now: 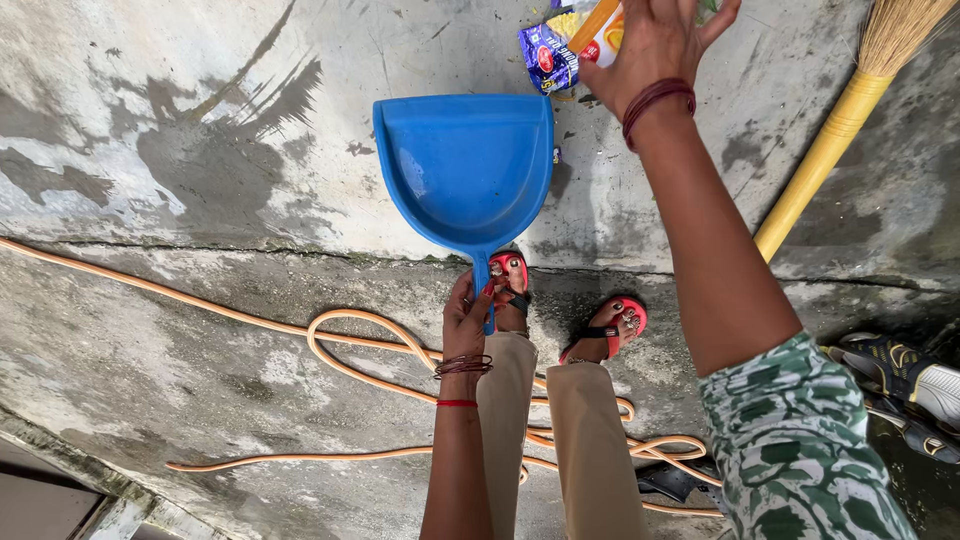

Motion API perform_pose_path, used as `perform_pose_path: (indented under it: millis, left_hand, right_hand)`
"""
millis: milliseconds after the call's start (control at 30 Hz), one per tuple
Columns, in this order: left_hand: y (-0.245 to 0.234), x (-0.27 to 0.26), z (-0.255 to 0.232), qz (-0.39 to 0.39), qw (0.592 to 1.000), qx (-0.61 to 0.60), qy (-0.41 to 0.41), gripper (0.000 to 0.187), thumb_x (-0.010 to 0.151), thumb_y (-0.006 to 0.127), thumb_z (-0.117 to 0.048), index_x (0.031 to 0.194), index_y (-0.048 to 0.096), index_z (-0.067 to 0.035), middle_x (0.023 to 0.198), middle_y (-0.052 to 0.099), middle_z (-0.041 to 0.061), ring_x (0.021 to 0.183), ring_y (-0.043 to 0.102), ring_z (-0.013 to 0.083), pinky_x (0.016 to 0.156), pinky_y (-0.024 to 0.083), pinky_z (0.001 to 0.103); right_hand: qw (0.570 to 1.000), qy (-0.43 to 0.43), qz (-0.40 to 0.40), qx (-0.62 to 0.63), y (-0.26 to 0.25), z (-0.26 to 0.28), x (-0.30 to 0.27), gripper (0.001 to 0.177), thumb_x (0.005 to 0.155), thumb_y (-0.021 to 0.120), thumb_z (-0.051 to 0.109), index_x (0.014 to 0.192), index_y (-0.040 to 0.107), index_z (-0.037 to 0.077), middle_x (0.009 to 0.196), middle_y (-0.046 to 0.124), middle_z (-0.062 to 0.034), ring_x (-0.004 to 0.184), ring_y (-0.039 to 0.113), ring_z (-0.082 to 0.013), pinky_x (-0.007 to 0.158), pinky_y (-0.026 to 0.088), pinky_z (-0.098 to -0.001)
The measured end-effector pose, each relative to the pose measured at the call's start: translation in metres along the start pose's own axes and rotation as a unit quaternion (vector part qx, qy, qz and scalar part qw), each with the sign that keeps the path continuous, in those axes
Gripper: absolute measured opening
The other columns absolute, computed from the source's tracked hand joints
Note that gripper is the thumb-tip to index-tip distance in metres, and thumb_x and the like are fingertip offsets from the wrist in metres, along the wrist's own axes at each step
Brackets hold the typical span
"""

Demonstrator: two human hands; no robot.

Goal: The person sweeps debris and trash across a concrete outdoor floor using a straw broom, then collects the waste into a blue dustpan by hand.

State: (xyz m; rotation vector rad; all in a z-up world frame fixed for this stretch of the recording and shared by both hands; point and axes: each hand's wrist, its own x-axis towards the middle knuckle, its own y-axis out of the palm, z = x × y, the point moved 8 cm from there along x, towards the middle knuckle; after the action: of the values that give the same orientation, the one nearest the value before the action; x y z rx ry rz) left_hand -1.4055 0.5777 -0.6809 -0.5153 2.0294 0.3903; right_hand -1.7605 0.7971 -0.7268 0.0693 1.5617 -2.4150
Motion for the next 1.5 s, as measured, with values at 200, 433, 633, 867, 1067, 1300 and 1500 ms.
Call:
perform_pose_path:
  millis: [200,433,633,867,1067,1300,1500]
  left_hand:
    - [0.021,-0.007,-0.017,0.072,0.997,-0.006,0.034,0.038,0.1,0.06,-0.002,0.137,0.056,0.0,0.12,0.072,0.01,0.092,0.071,0.0142,0.083,0.057,0.029]
    - [0.005,-0.008,-0.006,0.006,0.999,-0.037,0.009,0.048,0.096,0.062,-0.034,0.131,0.057,-0.001,0.091,0.063,0.002,0.071,0.059,0.009,0.06,0.047,0.023]
    - [-0.013,-0.01,0.001,-0.094,0.994,0.039,0.032,0.049,0.103,0.054,-0.051,0.113,0.066,-0.004,0.078,0.059,-0.003,0.065,0.052,0.0057,0.053,0.042,0.02]
    - [-0.019,-0.001,0.001,-0.113,0.99,0.038,0.078,0.033,0.106,0.06,-0.029,0.116,0.061,0.002,0.092,0.062,-0.003,0.078,0.056,0.0038,0.062,0.046,0.021]
    - [-0.021,0.001,-0.012,-0.1,0.992,0.051,0.059,0.037,0.105,0.062,-0.027,0.12,0.05,0.004,0.081,0.059,0.003,0.059,0.052,0.0065,0.047,0.041,0.023]
    - [-0.031,-0.002,-0.019,-0.152,0.985,0.076,0.032,0.033,0.101,0.063,-0.029,0.11,0.054,0.001,0.069,0.058,0.003,0.051,0.055,0.0057,0.04,0.04,0.023]
    - [-0.032,0.002,-0.015,-0.135,0.983,0.116,0.045,0.03,0.101,0.062,-0.029,0.109,0.058,0.0,0.072,0.063,0.001,0.052,0.057,0.0044,0.042,0.044,0.023]
  right_hand:
    - [0.979,-0.147,0.107,0.094,-0.031,0.137,-0.104,0.061,0.069,0.092,0.034,0.117,0.067,0.006,0.131,0.06,-0.0072,0.142,0.046,-0.0239,0.117,0.011,-0.0694]
    - [0.966,-0.178,0.137,0.131,-0.008,0.177,-0.185,0.029,0.09,0.072,0.013,0.118,0.066,0.011,0.123,0.067,-0.0033,0.135,0.055,-0.0196,0.118,0.018,-0.0679]
    - [0.961,-0.156,0.136,0.185,-0.006,0.183,-0.231,0.044,0.091,0.066,0.007,0.134,0.056,0.003,0.134,0.065,-0.0144,0.136,0.053,-0.0277,0.111,0.032,-0.0586]
    - [0.938,-0.117,0.194,0.262,-0.003,0.183,-0.252,0.073,0.079,0.069,0.003,0.143,0.037,-0.004,0.132,0.063,-0.022,0.129,0.055,-0.0364,0.11,0.033,-0.0576]
    - [0.908,-0.126,0.264,0.299,0.005,0.181,-0.248,0.079,0.074,0.064,0.0,0.147,0.032,-0.004,0.128,0.062,-0.0209,0.125,0.058,-0.0351,0.118,0.029,-0.0568]
    - [0.835,-0.118,0.37,0.389,0.009,0.178,-0.211,0.052,0.083,0.066,0.005,0.133,0.05,0.006,0.123,0.07,-0.0145,0.113,0.068,-0.0295,0.097,0.053,-0.0447]
    - [0.972,-0.086,0.148,0.158,0.033,0.078,-0.075,0.021,0.094,0.068,0.006,0.109,0.079,0.016,0.142,0.06,-0.0127,0.139,0.047,-0.0334,0.115,0.044,-0.0531]
